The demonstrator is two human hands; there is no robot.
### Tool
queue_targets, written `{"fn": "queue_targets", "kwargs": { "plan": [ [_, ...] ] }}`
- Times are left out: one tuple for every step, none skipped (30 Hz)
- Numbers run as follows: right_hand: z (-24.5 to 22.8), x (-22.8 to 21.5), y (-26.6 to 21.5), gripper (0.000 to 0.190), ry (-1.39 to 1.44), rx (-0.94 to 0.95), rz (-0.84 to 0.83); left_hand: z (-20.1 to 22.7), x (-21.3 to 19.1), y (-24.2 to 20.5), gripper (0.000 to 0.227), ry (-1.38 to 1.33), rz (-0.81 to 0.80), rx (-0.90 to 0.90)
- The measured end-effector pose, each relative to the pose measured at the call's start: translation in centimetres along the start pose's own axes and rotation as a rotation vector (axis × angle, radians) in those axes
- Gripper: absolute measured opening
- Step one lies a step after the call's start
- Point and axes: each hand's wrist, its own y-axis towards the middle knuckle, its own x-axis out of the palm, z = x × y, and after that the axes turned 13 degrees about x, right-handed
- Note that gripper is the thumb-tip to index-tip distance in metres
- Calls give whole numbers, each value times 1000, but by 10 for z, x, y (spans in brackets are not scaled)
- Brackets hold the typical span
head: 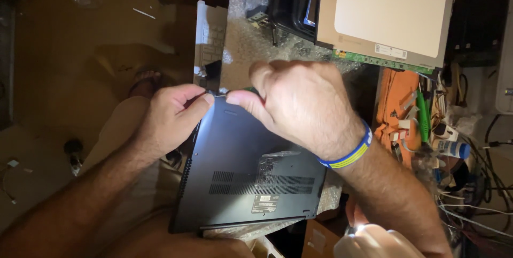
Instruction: Removing screws from the back panel of a laptop using a screwdriver to disassemble it.
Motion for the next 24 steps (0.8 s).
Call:
{"fn": "queue_targets", "kwargs": {
  "plan": [
    [1,-5,3,41,207,-24,-89,-1,0,0,28,-2,0,19],
    [2,-10,6,34,414,-49,-177,-2,0,-1,31,-5,0,36],
    [3,-4,3,34,414,-47,-177,0,-1,0,31,-5,-1,37],
    [2,2,0,41,208,-28,-78,2,-1,0,31,0,-9,10],
    [2,8,-4,63,1,-9,22,4,-2,0,31,5,-16,-16],
    [3,2,-1,63,2,-8,23,2,-2,-1,31,5,-17,-15],
    [3,-4,2,41,219,-18,-97,1,-1,-1,33,-1,-13,4],
    [3,-10,5,33,436,-26,-216,0,-1,-1,35,-9,-10,25],
    [2,-4,2,33,436,-24,-217,1,-1,-1,35,-10,-11,26],
    [0,2,-1,41,240,2,-103,1,-1,-1,37,3,-10,35],
    [-1,8,-4,62,44,27,10,2,-1,-1,39,17,-9,43],
    [-1,1,-2,62,45,26,12,0,0,-2,39,18,-9,44],
    [-2,-6,1,44,178,10,-113,-1,0,-2,39,13,-4,55],
    [-1,-13,3,39,310,-4,-238,-3,1,-2,38,8,0,67],
    [-2,-8,1,39,310,-3,-238,-3,1,-2,38,8,-2,68],
    [-2,-2,-1,42,155,-5,-143,-3,1,-2,37,-6,1,67],
    [-3,3,-3,54,0,-7,-48,-2,1,-2,35,-20,3,67],
    [-2,-2,0,54,0,-6,-47,-2,1,-3,35,-19,3,67],
    [-2,-7,2,48,91,-4,-149,-1,1,-3,33,-6,10,55],
    [-1,-12,5,46,181,3,-253,0,1,-3,31,5,14,43],
    [-1,-7,2,46,180,6,-254,0,1,-2,31,4,11,44],
    [-2,-2,1,41,148,-10,-188,0,1,-3,34,40,11,72],
    [-3,3,-1,38,116,-26,-123,0,0,-4,39,76,12,100],
    [-2,5,0,38,117,-29,-121,-1,0,-4,39,78,15,99]
  ]
}}
